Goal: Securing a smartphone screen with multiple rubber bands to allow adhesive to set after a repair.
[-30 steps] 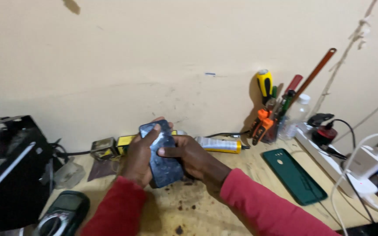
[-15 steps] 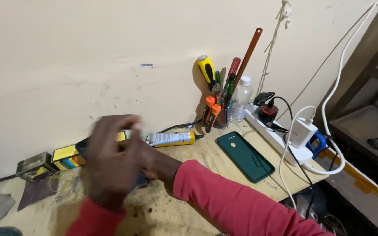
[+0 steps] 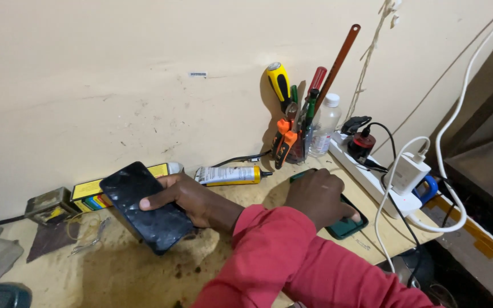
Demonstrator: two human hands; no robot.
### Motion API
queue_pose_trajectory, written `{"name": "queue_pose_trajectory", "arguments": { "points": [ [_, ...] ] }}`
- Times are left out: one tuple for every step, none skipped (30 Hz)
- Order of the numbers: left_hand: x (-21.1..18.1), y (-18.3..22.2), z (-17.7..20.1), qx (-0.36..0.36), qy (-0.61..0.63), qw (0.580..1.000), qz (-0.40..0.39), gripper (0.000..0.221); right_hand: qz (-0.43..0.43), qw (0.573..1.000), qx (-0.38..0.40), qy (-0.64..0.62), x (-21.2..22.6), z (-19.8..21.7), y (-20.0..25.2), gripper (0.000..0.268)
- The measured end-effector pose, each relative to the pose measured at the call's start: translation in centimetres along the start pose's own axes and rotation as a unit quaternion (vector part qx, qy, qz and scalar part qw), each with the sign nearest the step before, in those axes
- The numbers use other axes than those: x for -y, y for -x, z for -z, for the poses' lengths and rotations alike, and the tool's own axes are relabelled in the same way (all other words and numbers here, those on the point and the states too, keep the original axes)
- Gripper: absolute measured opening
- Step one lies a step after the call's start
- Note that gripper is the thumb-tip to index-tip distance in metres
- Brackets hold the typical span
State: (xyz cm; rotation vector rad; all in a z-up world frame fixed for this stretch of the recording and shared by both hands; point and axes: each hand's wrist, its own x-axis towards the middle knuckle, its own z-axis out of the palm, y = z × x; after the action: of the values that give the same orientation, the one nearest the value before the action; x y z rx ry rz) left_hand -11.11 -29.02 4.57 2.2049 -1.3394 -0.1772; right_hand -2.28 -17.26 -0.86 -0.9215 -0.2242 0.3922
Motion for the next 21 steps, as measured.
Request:
{"name": "queue_pose_trajectory", "arguments": {
  "points": [
    [0.2,-0.2,0.0,0.022,-0.015,1.0,0.011,0.034,-0.008,1.0,-0.001,-0.005,0.1,-0.4,-0.2,0.029],
    [0.5,-0.3,-0.4,0.017,-0.018,1.0,0.018,0.034,-0.012,1.0,0.007,-0.005,0.0,-0.3,-0.2,0.029],
    [0.8,-0.5,-0.8,0.019,-0.015,1.0,0.011,0.032,-0.009,1.0,-0.006,0.003,-0.1,-0.3,-0.2,0.029],
    [1.1,-0.6,-1.2,0.02,-0.013,1.0,0.004,0.03,-0.006,1.0,-0.018,0.01,-0.1,-0.2,-0.2,0.029],
    [1.0,-0.3,-1.0,0.017,-0.016,1.0,0.011,0.03,-0.009,1.0,-0.01,0.009,-0.1,-0.3,-0.3,0.029],
    [0.9,-0.1,-0.9,0.019,-0.016,1.0,0.013,0.028,-0.011,1.0,-0.01,0.011,-0.1,-0.3,-0.4,0.029],
    [0.6,0.1,-1.0,0.024,-0.014,1.0,0.012,0.028,-0.012,1.0,-0.013,0.012,-0.1,-0.2,-0.2,0.029],
    [0.6,0.6,-0.7,0.024,-0.015,0.999,0.017,0.028,-0.014,1.0,-0.01,0.01,-0.3,-0.4,-0.3,0.029],
    [0.4,0.9,-0.4,0.024,0.003,1.0,0.01,0.027,-0.01,1.0,-0.009,0.013,-0.1,-0.3,-0.3,0.029],
    [0.3,1.1,-0.1,0.025,0.02,0.999,0.003,0.027,-0.006,1.0,-0.009,0.016,0.0,-0.2,-0.3,0.029],
    [0.5,0.6,-0.4,0.026,0.021,0.999,0.001,0.027,-0.006,1.0,-0.011,0.016,0.0,-0.1,-0.3,0.029],
    [0.7,0.2,-0.7,0.027,0.025,0.999,0.007,0.026,-0.004,1.0,-0.006,0.017,-0.1,0.0,-0.3,0.029],
    [1.1,-0.3,-0.9,0.027,0.03,0.999,0.015,0.025,-0.003,1.0,0.001,0.019,-0.1,0.0,-0.4,0.029],
    [1.3,-0.5,-1.3,0.027,0.03,0.999,0.015,0.025,-0.003,1.0,0.001,0.019,-0.2,0.1,-0.3,0.029],
    [1.6,-0.7,-1.7,0.031,0.041,0.998,0.02,0.023,-0.003,1.0,0.002,0.017,-0.2,0.2,-0.4,0.03],
    [1.9,-0.9,-2.1,0.036,0.053,0.998,0.025,0.022,-0.003,1.0,0.004,0.016,-0.2,0.2,-0.4,0.032],
    [1.8,-0.8,-2.0,0.035,0.053,0.998,0.027,0.022,-0.005,1.0,0.005,0.015,-0.2,0.1,-0.4,0.032],
    [1.7,-0.8,-1.9,0.033,0.054,0.998,0.028,0.024,-0.007,1.0,0.005,0.017,-0.2,0.0,-0.4,0.032],
    [1.6,-0.8,-1.8,0.032,0.056,0.998,0.029,0.027,-0.009,1.0,0.004,0.019,-0.1,0.0,-0.4,0.032],
    [1.6,-0.7,-1.8,0.031,0.055,0.998,0.03,0.027,-0.01,1.0,0.005,0.019,-0.3,0.2,-0.6,0.032],
    [1.6,-0.6,-1.8,0.042,0.084,0.995,0.021,0.027,-0.009,1.0,0.005,0.02,-0.5,0.5,-0.8,0.032]
  ]
}}
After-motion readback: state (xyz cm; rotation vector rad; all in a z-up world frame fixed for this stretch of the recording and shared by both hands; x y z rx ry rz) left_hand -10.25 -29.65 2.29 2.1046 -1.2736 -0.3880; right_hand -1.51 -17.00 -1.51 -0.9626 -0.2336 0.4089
